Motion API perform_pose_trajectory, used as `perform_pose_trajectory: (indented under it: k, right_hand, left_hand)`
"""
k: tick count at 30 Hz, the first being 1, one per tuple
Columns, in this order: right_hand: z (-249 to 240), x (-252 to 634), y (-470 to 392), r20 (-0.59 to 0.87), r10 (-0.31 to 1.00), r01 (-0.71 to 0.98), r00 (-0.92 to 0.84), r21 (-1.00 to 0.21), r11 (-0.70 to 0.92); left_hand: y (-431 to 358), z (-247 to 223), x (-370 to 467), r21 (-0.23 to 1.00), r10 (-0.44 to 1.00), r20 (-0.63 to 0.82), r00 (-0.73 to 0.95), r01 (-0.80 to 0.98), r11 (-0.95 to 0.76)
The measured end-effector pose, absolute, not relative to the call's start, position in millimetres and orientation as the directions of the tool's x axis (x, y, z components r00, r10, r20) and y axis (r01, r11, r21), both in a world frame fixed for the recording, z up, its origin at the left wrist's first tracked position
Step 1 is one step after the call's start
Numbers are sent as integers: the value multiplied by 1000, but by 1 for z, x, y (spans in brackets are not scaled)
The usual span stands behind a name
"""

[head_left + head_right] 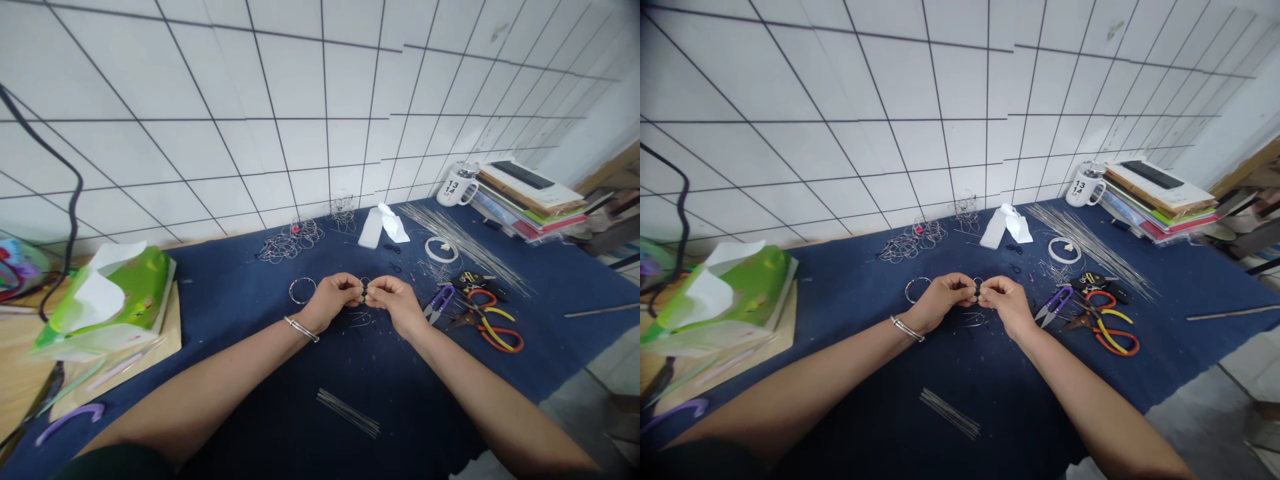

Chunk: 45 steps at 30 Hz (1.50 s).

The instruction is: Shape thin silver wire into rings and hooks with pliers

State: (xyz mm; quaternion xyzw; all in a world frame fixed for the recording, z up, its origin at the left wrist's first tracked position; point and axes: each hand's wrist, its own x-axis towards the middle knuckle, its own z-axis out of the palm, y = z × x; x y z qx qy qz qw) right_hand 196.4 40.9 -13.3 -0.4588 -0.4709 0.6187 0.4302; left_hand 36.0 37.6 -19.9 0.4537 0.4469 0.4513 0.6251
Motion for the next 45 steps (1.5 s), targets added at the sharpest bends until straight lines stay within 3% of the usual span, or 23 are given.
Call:
perform_pose_trajectory:
  k: [18, 22, 24, 26, 28, 32, 36, 42, 45]
  right_hand:
    - [-12, 198, 43, -177, 953, -74, -246, -977, -201]
    - [-8, 212, 53, -172, 940, 64, -295, -985, -160]
    - [-6, 222, 60, -93, 960, 234, -263, -972, -30]
    - [-7, 230, 66, 65, 961, 474, -269, -860, 191]
    - [-9, 234, 70, 180, 920, 644, -347, -667, 374]
    - [-14, 232, 71, 205, 839, 739, -504, -400, 542]
    - [-19, 228, 70, 185, 812, 758, -554, -291, 584]
    - [-20, 225, 70, 178, 784, 772, -594, -148, 618]
    - [-17, 224, 68, 187, 777, 772, -601, -117, 625]
  left_hand:
    - [39, -22, 35, 976, 968, -152, 200, -123, 179]
    - [46, -19, 27, 986, 952, -159, 261, -16, 168]
    - [50, -16, 21, 986, 929, -166, 330, 71, 151]
    - [51, -12, 16, 978, 885, -181, 430, 174, 115]
    - [50, -7, 12, 960, 833, -187, 521, 277, 42]
    - [44, 5, 10, 848, 777, -88, 623, 456, -269]
    - [44, 13, 8, 614, 802, 54, 594, 614, -496]
    - [52, 3, 6, 379, 882, 164, 442, 798, -470]
    - [55, -6, 7, 308, 849, 211, 484, 791, -528]
